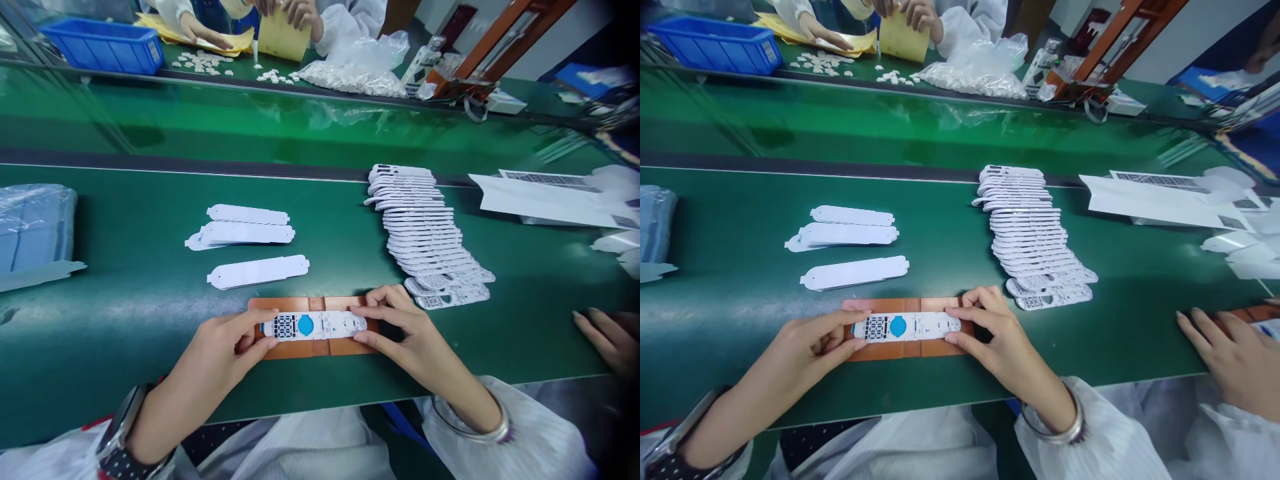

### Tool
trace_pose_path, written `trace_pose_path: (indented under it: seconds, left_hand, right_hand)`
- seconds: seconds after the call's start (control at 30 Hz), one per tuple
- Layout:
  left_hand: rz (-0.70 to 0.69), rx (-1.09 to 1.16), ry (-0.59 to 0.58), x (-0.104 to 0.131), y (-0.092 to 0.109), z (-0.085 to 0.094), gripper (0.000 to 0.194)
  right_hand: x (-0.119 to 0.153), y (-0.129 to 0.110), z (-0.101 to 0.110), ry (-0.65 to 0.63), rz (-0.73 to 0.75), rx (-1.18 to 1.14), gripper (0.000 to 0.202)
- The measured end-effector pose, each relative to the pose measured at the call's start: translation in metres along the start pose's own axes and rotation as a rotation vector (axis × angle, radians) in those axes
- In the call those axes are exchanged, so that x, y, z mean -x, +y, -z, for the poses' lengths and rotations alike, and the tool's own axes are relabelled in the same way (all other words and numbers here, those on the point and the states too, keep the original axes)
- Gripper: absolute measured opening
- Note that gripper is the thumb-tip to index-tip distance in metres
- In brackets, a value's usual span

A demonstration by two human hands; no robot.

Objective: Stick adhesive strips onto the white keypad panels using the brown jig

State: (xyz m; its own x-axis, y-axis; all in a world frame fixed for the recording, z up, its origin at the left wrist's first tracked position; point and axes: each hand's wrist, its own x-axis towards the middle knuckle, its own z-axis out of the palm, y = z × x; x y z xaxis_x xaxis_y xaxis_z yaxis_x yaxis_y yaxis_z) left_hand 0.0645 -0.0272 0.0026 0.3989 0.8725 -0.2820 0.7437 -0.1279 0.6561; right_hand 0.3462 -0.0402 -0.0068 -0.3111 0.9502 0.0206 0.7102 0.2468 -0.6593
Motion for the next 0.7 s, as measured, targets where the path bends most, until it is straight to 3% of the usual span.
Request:
trace_pose_path:
  seconds: [0.2,0.4,0.5,0.6,0.7]
  left_hand:
    - [-0.149,-0.370,0.034,-0.003,0.008,0.004,0.027]
    - [-0.283,-0.593,-0.102,-0.007,0.020,0.007,0.039]
    - [-0.285,-0.669,-0.142,-0.003,0.024,0.002,0.050]
    - [-0.279,-0.708,-0.078,0.003,0.023,-0.005,0.056]
    - [-0.224,-0.578,0.074,0.005,0.018,-0.009,0.047]
  right_hand:
    - [-0.002,-0.009,0.004,-0.052,0.110,0.241,0.021]
    - [-0.009,-0.023,0.002,-0.045,0.265,0.541,0.036]
    - [-0.011,-0.024,0.000,0.007,0.313,0.669,0.040]
    - [-0.013,-0.028,-0.002,0.031,0.315,0.654,0.037]
    - [-0.016,-0.039,-0.010,0.008,0.280,0.513,0.028]
